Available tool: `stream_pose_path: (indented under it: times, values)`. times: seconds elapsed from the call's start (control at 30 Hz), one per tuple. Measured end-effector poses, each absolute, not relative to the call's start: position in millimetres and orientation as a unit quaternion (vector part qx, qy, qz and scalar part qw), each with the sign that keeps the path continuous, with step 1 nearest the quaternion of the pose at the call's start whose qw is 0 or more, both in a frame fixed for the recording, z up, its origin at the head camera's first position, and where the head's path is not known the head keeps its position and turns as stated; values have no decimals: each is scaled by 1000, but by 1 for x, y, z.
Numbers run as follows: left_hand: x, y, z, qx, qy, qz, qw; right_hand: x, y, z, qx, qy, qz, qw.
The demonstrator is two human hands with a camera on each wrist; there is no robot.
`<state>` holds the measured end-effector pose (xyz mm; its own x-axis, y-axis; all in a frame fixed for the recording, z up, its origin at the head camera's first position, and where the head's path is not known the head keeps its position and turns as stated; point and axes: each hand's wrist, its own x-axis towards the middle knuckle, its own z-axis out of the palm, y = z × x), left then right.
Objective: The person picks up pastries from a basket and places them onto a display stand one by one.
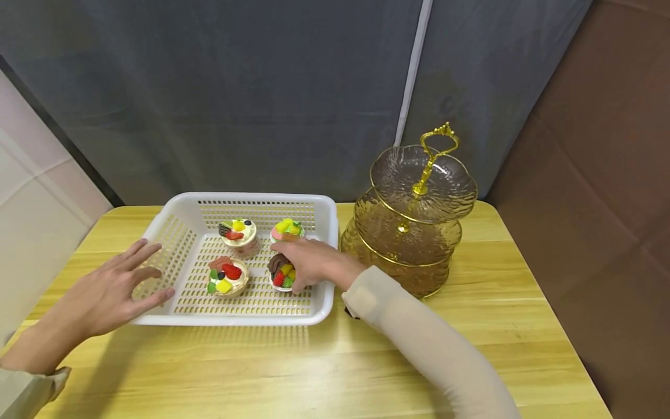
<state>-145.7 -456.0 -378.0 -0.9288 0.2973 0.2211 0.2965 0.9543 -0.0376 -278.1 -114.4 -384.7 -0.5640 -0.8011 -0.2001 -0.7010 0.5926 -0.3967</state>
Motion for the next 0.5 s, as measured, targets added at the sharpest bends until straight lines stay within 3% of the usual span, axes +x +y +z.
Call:
stream_pose_path:
  times: [0.5]
  values:
    - [-146, -456, -378, -152, -982, -4, 110, -277, -115, -389, -437, 878, -130, 145]
